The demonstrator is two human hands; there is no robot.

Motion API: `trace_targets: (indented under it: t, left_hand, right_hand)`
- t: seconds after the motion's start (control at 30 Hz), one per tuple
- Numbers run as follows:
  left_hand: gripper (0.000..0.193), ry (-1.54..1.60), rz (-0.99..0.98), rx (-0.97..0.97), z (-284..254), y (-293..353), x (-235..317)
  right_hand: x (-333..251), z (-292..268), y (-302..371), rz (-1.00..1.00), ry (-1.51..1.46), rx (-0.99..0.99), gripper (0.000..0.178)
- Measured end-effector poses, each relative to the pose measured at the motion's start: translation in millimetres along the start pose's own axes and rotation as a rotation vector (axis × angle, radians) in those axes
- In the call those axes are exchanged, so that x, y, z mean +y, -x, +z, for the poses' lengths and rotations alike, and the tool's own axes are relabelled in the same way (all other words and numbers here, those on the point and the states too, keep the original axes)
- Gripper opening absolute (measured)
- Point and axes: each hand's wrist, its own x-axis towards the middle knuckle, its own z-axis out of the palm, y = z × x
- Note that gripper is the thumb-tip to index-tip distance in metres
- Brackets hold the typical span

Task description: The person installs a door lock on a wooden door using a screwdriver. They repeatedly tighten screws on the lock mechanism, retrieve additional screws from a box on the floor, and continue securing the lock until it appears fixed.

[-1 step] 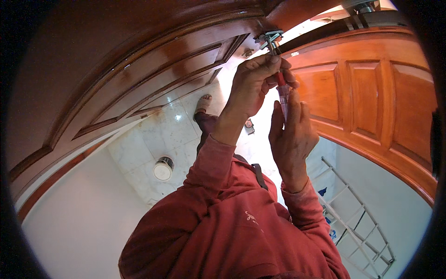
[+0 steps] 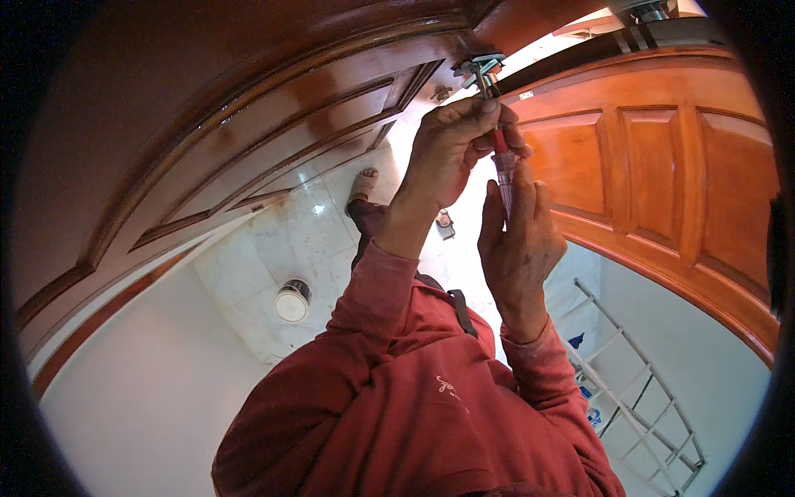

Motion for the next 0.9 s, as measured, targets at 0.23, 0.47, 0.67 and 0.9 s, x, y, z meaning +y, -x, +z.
trace_targets:
  t: [0.23, 0.47, 0.67, 0.9]
  left_hand:
    - [0.031, -0.035, 0.000, -0.016, 1, -4, 1]
    - [0.028, -0.074, 0.065, 0.165, 15, -5, -5]
    - [0.031, -0.046, 0.035, 0.099, 16, -3, -3]
    - [0.031, -0.032, 0.058, 0.142, 11, -3, -8]
  right_hand:
    - [28, 5, 0, 0.963, -2.108, -0.457, 0.030]
    - [14, -6, 2, 0.215, -0.636, -0.079, 0.044]
    - [29, -12, -10, 0.914, -1.920, -0.403, 0.020]
    - [32, 6, 4, 0.909, -2.177, -0.508, 0.037]
